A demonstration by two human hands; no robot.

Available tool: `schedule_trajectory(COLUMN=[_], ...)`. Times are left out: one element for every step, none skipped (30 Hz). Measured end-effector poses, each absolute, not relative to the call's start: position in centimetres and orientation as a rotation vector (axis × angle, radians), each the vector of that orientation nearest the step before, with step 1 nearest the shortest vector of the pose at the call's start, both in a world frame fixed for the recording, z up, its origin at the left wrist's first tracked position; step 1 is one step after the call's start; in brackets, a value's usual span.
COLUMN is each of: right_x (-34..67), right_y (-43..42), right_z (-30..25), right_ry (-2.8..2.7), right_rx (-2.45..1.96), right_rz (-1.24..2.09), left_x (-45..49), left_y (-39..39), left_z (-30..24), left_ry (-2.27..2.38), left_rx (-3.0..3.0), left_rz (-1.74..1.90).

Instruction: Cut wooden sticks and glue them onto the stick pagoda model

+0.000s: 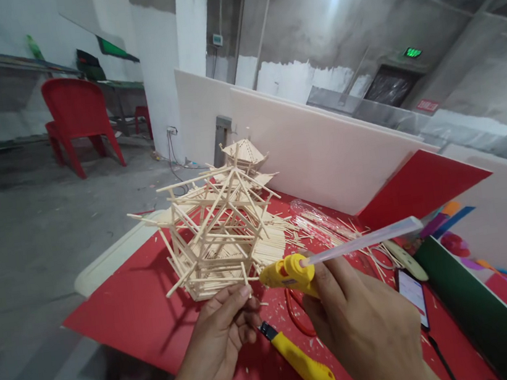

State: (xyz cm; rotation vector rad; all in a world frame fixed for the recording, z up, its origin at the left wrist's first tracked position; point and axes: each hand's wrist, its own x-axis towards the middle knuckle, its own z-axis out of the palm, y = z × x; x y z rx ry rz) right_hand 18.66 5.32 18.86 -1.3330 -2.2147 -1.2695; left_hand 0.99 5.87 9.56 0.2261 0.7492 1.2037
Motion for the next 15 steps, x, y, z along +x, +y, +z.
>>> schedule_trajectory(right_x=[18.6, 18.7, 18.8, 19.0, 19.4, 20.0, 20.9, 21.9, 23.2, 24.5, 26.0, 27.5, 29.0, 30.3, 31.6], right_y=[5.3, 5.4, 5.4, 5.3, 5.3, 5.1, 4.9, 4.7, 4.4, 4.1, 3.7, 3.4, 3.1, 2.8, 2.6], right_z=[18.8, 18.8, 18.7, 18.7, 18.6, 18.5, 18.4, 18.2, 17.8, 17.2, 16.5, 15.4, 14.2, 12.7, 11.1], right_ry=[-2.218, -2.216, -2.212, -2.214, -2.214, -2.214, -2.199, -2.158, -2.094, -1.978, -1.845, -1.747, -1.658, -1.584, -1.536], right_rx=[-1.331, -1.331, -1.337, -1.350, -1.371, -1.404, -1.455, -1.534, -1.635, -1.774, -1.941, -2.069, -2.189, -2.291, -2.337], right_rz=[-1.265, -1.259, -1.246, -1.217, -1.167, -1.091, -0.994, -0.884, -0.761, -0.650, -0.533, -0.384, -0.236, -0.099, 0.002], left_x=[1.0, 1.0, 1.1, 1.1, 1.2, 1.3, 1.3, 1.4, 1.4, 1.5, 1.5, 1.6, 1.6, 1.7, 1.7], left_y=[5.9, 5.9, 5.9, 5.9, 6.0, 6.0, 6.0, 6.1, 6.1, 6.2, 6.2, 6.2, 6.3, 6.3, 6.3], left_z=[9.6, 9.6, 9.6, 9.6, 9.6, 9.7, 9.7, 9.7, 9.8, 9.8, 9.8, 9.8, 9.9, 9.9, 10.0], left_ry=[0.747, 0.743, 0.740, 0.742, 0.751, 0.762, 0.773, 0.785, 0.794, 0.801, 0.809, 0.817, 0.826, 0.834, 0.844], left_rx=[0.228, 0.233, 0.238, 0.242, 0.243, 0.244, 0.245, 0.247, 0.251, 0.258, 0.268, 0.278, 0.289, 0.300, 0.310], left_rz=[1.205, 1.205, 1.206, 1.207, 1.209, 1.209, 1.210, 1.212, 1.214, 1.219, 1.225, 1.231, 1.236, 1.235, 1.229])
